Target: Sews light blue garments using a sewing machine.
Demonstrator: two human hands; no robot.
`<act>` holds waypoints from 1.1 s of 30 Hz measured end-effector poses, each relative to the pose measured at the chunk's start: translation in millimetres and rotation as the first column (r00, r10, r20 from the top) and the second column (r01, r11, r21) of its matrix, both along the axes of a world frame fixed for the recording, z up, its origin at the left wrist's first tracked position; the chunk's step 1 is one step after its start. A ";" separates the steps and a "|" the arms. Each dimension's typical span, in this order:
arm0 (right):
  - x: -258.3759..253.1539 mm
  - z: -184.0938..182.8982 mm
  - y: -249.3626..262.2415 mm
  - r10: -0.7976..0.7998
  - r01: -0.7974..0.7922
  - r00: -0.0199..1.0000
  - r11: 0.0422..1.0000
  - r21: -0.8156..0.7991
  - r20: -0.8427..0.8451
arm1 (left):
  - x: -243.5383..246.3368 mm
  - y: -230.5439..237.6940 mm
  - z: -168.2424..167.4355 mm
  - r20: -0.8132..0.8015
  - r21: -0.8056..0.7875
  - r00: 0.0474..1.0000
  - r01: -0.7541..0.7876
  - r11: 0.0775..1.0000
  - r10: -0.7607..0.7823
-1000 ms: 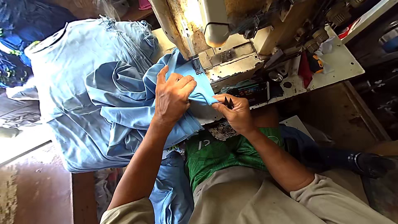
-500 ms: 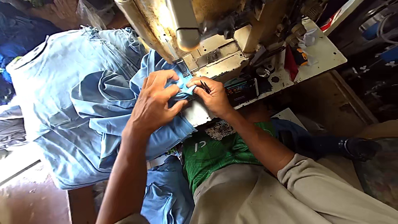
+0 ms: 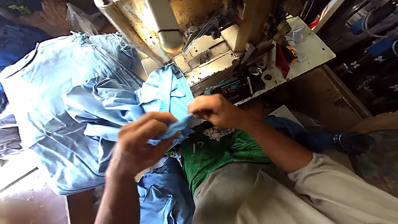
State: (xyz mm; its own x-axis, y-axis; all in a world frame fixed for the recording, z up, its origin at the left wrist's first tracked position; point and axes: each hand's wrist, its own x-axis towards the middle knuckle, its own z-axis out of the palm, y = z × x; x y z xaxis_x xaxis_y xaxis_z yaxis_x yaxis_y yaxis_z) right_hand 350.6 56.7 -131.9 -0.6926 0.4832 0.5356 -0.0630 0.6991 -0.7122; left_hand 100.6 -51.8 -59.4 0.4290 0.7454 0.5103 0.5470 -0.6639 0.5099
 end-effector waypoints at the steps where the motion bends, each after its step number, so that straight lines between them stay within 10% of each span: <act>1: 6.1 -4.7 -10.5 0.017 -0.017 1.000 1.000 0.000 -0.009 | 9.5 -2.7 -11.2 0.016 0.009 1.000 0.005 1.000 -0.005; 10: 19.0 -36.8 -46.4 -0.182 0.168 0.976 0.979 -0.113 -0.123 | 35.5 34.6 -105.1 -0.240 0.485 0.863 -0.289 0.825 0.444; 33: -27.3 -27.3 1.4 -0.382 0.327 0.913 0.895 -0.305 -0.144 | -16.3 105.9 -40.8 -0.435 0.437 0.761 -0.289 0.852 0.481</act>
